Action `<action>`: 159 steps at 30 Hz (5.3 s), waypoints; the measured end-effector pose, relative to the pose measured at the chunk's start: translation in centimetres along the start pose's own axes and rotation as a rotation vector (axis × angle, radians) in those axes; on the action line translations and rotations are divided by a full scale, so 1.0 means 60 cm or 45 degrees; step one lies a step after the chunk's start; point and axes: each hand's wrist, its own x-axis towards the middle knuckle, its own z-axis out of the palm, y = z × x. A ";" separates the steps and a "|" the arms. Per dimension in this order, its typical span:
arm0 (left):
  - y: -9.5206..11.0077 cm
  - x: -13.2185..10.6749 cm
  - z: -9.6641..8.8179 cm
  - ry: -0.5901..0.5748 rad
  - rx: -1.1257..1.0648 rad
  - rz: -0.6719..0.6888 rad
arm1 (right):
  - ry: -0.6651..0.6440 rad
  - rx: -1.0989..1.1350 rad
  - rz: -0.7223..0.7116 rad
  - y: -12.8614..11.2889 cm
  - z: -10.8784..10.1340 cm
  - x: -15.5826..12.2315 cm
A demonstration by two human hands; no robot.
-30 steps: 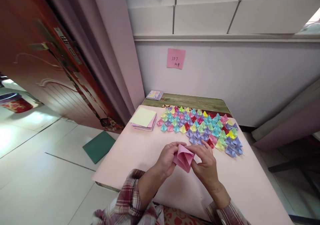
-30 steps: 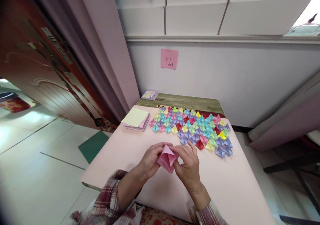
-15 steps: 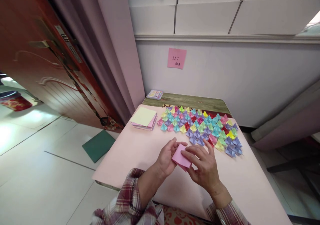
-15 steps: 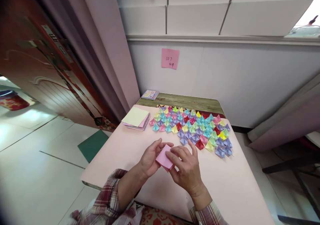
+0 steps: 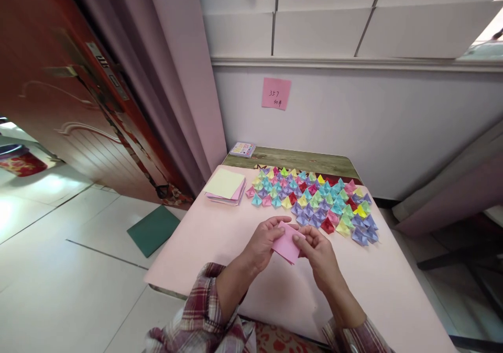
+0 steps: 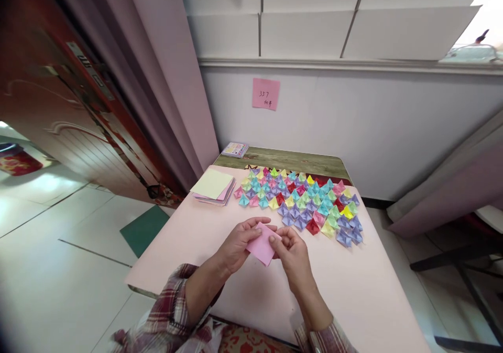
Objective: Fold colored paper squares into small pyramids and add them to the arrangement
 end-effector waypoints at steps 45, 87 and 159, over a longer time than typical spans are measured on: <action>0.002 -0.004 -0.013 -0.055 0.255 0.165 | -0.228 0.076 -0.006 -0.023 -0.017 0.005; 0.012 -0.014 -0.015 0.083 0.862 0.606 | 0.085 -0.444 -0.340 -0.014 -0.015 0.004; -0.109 -0.132 -0.024 -0.111 0.512 0.039 | -0.185 -0.455 -0.042 0.063 -0.051 -0.155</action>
